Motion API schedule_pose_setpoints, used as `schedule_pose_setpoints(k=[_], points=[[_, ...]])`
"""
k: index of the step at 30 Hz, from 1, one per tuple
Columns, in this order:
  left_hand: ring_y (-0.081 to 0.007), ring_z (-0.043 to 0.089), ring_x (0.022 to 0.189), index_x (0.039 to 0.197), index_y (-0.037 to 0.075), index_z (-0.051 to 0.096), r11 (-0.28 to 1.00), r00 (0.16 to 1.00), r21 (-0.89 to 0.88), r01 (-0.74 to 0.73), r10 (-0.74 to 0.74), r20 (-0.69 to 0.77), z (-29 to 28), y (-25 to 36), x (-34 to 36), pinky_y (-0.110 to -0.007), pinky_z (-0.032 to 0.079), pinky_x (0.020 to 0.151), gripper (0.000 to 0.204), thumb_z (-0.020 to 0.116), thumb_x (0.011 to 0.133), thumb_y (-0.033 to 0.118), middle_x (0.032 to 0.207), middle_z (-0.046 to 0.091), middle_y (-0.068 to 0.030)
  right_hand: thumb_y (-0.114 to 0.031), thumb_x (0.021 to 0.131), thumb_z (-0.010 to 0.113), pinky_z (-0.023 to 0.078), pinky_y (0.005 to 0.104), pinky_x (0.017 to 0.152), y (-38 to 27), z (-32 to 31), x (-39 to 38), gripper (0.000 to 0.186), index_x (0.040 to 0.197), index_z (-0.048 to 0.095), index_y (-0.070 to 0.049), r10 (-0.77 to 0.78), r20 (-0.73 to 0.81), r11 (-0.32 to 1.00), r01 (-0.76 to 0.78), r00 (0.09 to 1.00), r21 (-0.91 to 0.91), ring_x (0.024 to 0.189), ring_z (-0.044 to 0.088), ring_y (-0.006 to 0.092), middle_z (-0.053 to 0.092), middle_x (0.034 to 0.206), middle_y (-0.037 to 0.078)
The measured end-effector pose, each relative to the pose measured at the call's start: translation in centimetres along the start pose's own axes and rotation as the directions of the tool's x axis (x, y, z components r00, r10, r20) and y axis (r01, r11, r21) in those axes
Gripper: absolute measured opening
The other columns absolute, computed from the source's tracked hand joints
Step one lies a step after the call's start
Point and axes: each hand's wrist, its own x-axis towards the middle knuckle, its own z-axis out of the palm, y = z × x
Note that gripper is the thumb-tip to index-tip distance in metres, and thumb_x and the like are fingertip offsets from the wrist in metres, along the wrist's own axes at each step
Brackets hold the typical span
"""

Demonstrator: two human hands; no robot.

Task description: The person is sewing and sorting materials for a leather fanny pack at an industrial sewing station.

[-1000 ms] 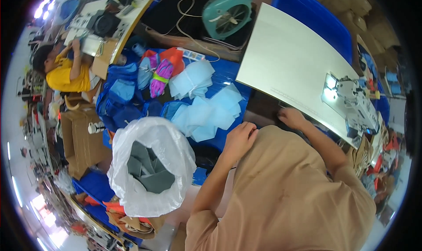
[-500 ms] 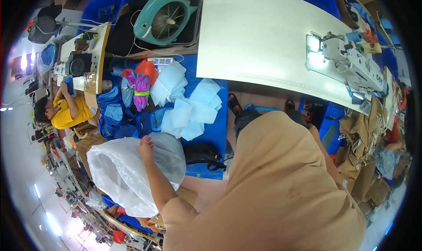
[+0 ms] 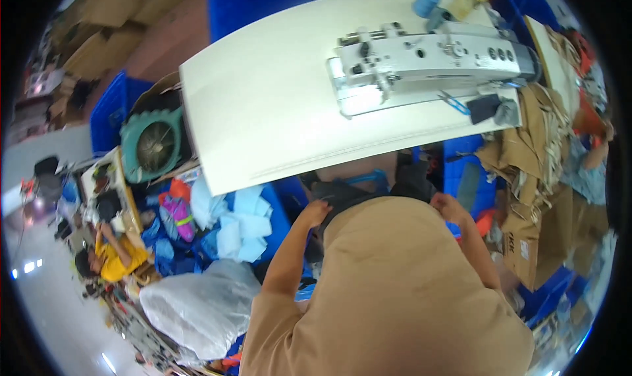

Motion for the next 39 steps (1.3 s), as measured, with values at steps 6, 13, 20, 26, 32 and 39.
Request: schedule_pose_setpoints(k=[6, 13, 20, 26, 32, 39], points=[[-0.0152, 0.058, 0.066, 0.123, 0.002, 0.062, 0.662, 0.812, -0.566, 0.491, -0.114, 0.572, 4.6, -2.6, -13.4, -0.031, 0.048, 0.059, 0.033, 0.063, 0.094, 0.017, 0.082, 0.064, -0.0040, -0.015, 0.087, 0.062, 0.052, 0.0387, 0.075, -5.0, 1.7, 0.6, 0.016, 0.096, 0.070, -0.005, 0.147, 0.448, 0.989, -0.144, 0.882, -0.040, 0.083, 0.067, 0.0259, 0.070, 0.088, 0.014], [-0.0332, 0.069, 0.078, 0.090, 0.008, 0.066, 0.990, 0.964, 0.052, -0.128, 0.112, 0.243, 2.4, -1.9, -10.5, -0.041, 0.056, 0.064, 0.020, 0.056, 0.097, 0.023, 0.085, 0.070, -0.0136, -0.036, 0.080, 0.074, 0.050, 0.0463, 0.098, 1.4, 23.0, 20.3, 0.052, 0.122, 0.064, -0.007, 0.074, 0.454, 0.737, 0.258, 0.888, -0.625, 0.113, 0.062, 0.0369, 0.063, 0.125, 0.020], [-0.0396, 0.052, 0.124, 0.118, 0.005, 0.064, 0.923, 0.555, 0.336, -0.186, 0.380, -0.740, -12.6, -2.6, -3.3, -0.049, 0.042, 0.101, 0.038, 0.071, 0.082, 0.012, 0.134, 0.054, -0.0189, -0.032, 0.081, 0.075, 0.039, 0.0456, 0.111, 3.9, 32.2, 28.8, 0.056, 0.129, 0.059, -0.007, 0.278, 0.711, 0.233, 0.672, 0.646, -0.703, 0.124, 0.054, 0.0350, 0.056, 0.136, 0.021], [-0.0396, 0.041, 0.139, 0.136, 0.008, 0.056, 0.931, 0.498, 0.350, 0.107, 0.254, -0.829, -14.0, -2.5, -0.1, -0.050, 0.030, 0.114, 0.051, 0.062, 0.089, 0.025, 0.153, 0.039, -0.0214, -0.029, 0.084, 0.073, 0.044, 0.0437, 0.103, 6.4, 29.7, 33.3, 0.043, 0.120, 0.064, -0.006, 0.166, 0.696, 0.167, 0.675, 0.699, -0.718, 0.116, 0.059, 0.0327, 0.061, 0.126, 0.019], [-0.0372, 0.046, 0.136, 0.131, 0.008, 0.060, 0.919, 0.343, 0.379, 0.110, 0.322, -0.882, -12.6, -3.6, 0.3, -0.048, 0.035, 0.112, 0.047, 0.063, 0.088, 0.026, 0.149, 0.046, -0.0186, -0.027, 0.087, 0.071, 0.049, 0.0418, 0.095, 6.8, 25.1, 37.2, 0.031, 0.110, 0.069, -0.006, -0.054, 0.680, 0.186, 0.677, 0.731, -0.712, 0.107, 0.064, 0.0304, 0.067, 0.115, 0.018], [-0.0319, 0.057, 0.120, 0.112, 0.008, 0.070, 0.994, -0.014, 0.104, -0.021, 0.104, -0.995, -12.2, -4.9, 3.0, -0.046, 0.044, 0.099, 0.032, 0.069, 0.085, 0.024, 0.128, 0.064, -0.0108, -0.021, 0.088, 0.071, 0.052, 0.0389, 0.070, -7.0, 16.4, 26.3, 0.019, 0.091, 0.071, -0.002, -0.438, 0.440, 0.784, 0.573, 0.784, -0.241, 0.083, 0.068, 0.0300, 0.069, 0.094, 0.016]])
